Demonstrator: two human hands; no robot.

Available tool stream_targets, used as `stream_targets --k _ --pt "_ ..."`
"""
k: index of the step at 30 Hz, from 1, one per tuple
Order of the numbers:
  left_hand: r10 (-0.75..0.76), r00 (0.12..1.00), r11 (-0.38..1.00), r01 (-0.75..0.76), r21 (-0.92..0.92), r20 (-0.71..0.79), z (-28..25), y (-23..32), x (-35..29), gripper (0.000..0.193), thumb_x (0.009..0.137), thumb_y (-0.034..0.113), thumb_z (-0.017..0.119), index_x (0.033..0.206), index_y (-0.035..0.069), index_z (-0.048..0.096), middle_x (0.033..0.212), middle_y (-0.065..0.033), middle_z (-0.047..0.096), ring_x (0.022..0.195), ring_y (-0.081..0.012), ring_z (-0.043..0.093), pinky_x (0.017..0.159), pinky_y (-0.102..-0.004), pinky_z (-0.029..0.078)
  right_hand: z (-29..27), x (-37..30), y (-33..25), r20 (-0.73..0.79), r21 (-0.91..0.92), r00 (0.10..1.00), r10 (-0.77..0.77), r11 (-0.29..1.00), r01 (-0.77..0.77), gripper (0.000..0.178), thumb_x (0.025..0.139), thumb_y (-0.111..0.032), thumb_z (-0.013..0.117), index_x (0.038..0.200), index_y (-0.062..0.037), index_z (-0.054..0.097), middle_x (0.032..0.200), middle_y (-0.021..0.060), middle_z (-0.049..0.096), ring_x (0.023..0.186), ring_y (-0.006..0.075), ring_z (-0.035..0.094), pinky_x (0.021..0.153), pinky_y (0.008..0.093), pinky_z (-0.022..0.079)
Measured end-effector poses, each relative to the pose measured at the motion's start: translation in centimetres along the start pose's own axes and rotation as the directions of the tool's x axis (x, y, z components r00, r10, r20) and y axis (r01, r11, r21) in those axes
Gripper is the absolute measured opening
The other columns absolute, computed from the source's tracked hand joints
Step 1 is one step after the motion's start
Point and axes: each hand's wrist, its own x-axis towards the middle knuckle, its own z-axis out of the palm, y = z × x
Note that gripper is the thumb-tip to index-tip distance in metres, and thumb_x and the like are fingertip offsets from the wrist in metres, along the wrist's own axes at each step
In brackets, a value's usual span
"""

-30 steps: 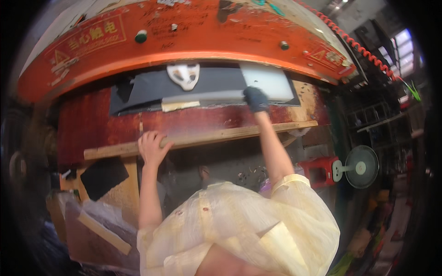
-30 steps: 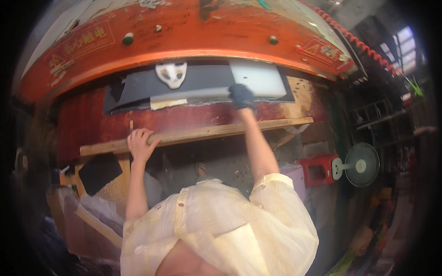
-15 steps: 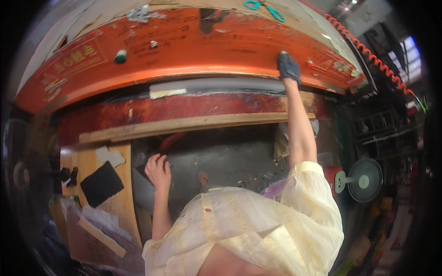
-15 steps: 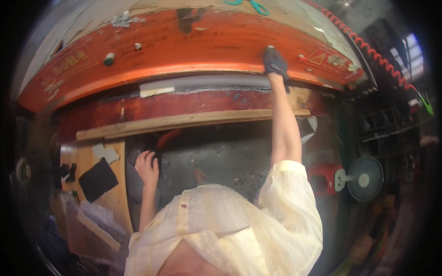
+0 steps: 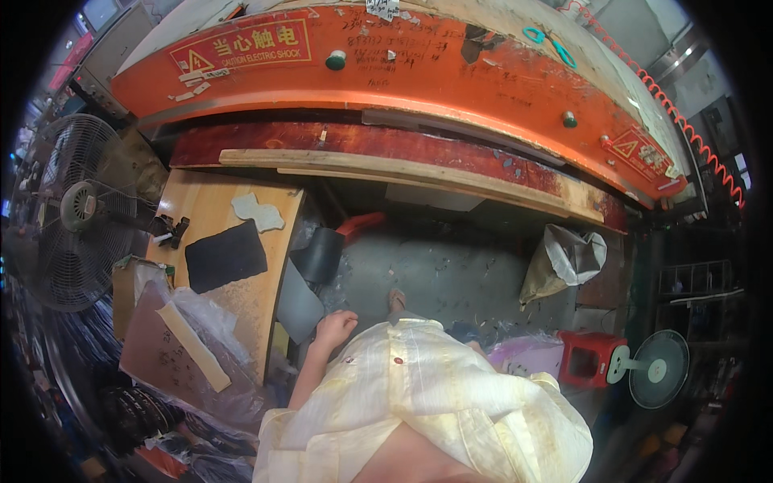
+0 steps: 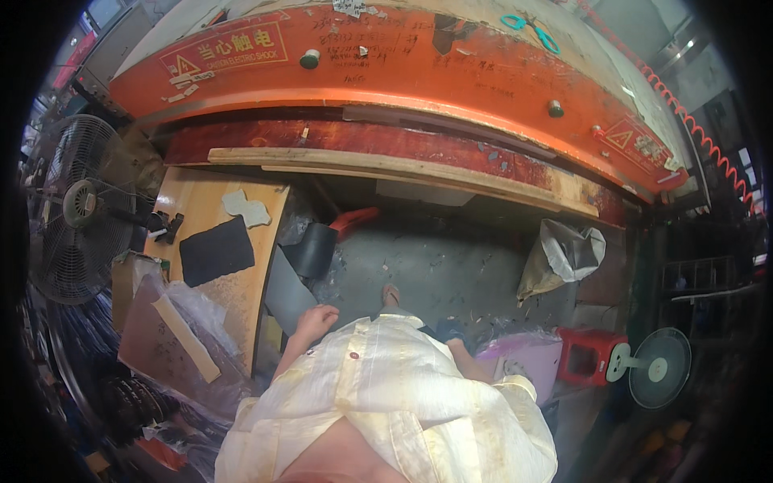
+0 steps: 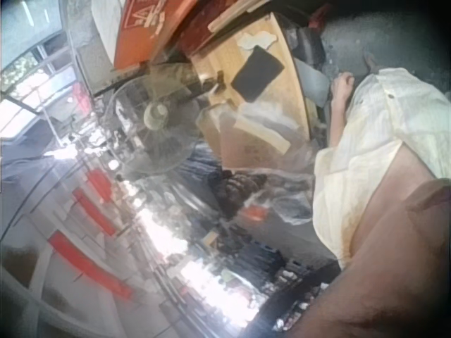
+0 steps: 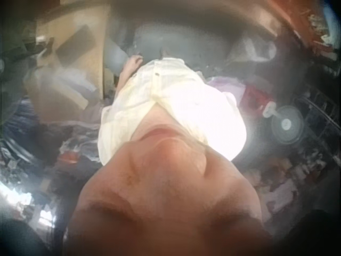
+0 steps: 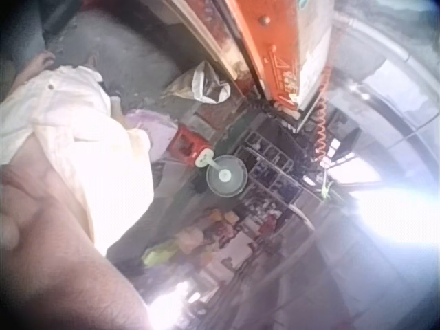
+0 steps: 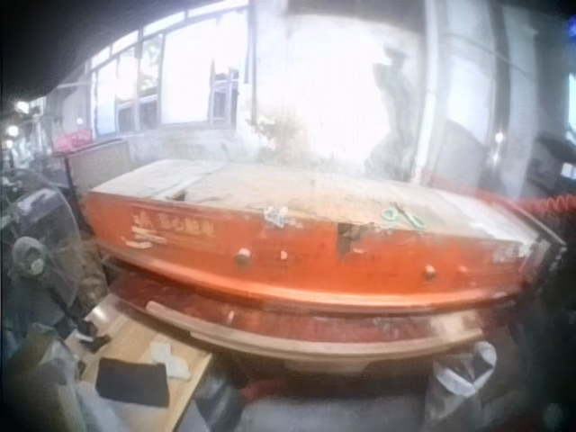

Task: The person uses shears to cut a dark gray sheet placed on a cutting machine bed, following pre-cut outlines. They remove cut pieces and place them into a plastic bag, then reposition the sheet and continue cutting additional shapes.

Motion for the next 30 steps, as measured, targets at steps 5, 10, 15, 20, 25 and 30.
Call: stream_targets --k 5,10,15,20,25,30 --pt "0.0 0.996 0.999 -0.004 0.044 0.085 -1.0 -3.1 -2.6 0.021 0.082 0.026 0.059 0.097 0.015 0.068 0.099 -0.0101 0.065 0.094 -0.0298 0.061 0.08 -0.0398 0.049 1.9 -1.2 -2.0 -0.065 0.021 0.997 0.04 0.999 -0.039 0.03 0.077 -0.018 0.055 0.103 -0.0046 0.061 0.106 0.0196 0.061 0.093 0.036 0.06 0.08 0.0439 0.047" --pt "0.032 0.998 0.997 -0.036 0.067 0.049 -2.6 -4.3 -4.0 0.023 0.082 0.026 0.059 0.099 0.013 0.067 0.102 -0.0116 0.064 0.095 -0.031 0.061 0.082 -0.0405 0.048 3.9 -1.9 -6.5 -0.249 -0.033 0.965 -0.085 0.996 0.079 0.027 0.077 -0.021 0.054 0.096 -0.0034 0.064 0.098 0.0206 0.063 0.086 0.0374 0.062 0.074 0.0455 0.049" --pt "0.165 0.982 0.985 -0.168 0.029 0.096 -5.4 -2.3 -2.7 0.023 0.082 0.025 0.058 0.1 0.012 0.067 0.098 -0.0105 0.065 0.095 -0.0302 0.061 0.081 -0.0415 0.048 -1.9 -2.1 -11.4 -0.268 -0.057 0.916 -0.298 0.954 0.294 0.022 0.077 -0.021 0.054 0.087 -0.0058 0.066 0.092 0.02 0.065 0.081 0.039 0.063 0.067 0.0479 0.049" --pt "0.382 0.919 0.914 -0.359 0.191 -0.101 -9.7 3.8 4.1 0.024 0.083 0.025 0.06 0.101 0.01 0.065 0.102 -0.0108 0.064 0.098 -0.0298 0.059 0.083 -0.0401 0.048 -13.4 -1.3 -15.9 -0.635 0.113 0.693 -0.341 0.847 0.52 0.021 0.081 -0.023 0.056 0.075 -0.0059 0.065 0.074 0.0176 0.064 0.067 0.0328 0.061 0.061 0.0383 0.047" --pt "0.577 0.701 0.815 -0.457 0.357 -0.42 -13.8 10.8 14.2 0.026 0.084 0.028 0.059 0.103 0.01 0.064 0.11 -0.0094 0.06 0.104 -0.0297 0.054 0.086 -0.0421 0.044 -25.8 0.5 -19.9 -0.836 0.166 0.508 -0.209 0.786 0.596 0.028 0.084 -0.032 0.06 0.094 -0.0061 0.066 0.09 0.0143 0.066 0.085 0.0317 0.062 0.074 0.035 0.048" --pt "0.548 0.646 0.793 -0.2 0.575 -0.531 -15.7 14.5 23.8 0.043 0.087 0.042 0.053 0.115 0.01 0.061 0.126 -0.0108 0.054 0.118 -0.0291 0.047 0.098 -0.0467 0.034 -33.3 4.0 -23.1 -0.79 -0.291 0.424 -0.443 0.88 0.377 0.043 0.08 -0.041 0.062 0.114 -0.013 0.06 0.109 0.0119 0.063 0.106 0.0307 0.056 0.091 0.0412 0.043"
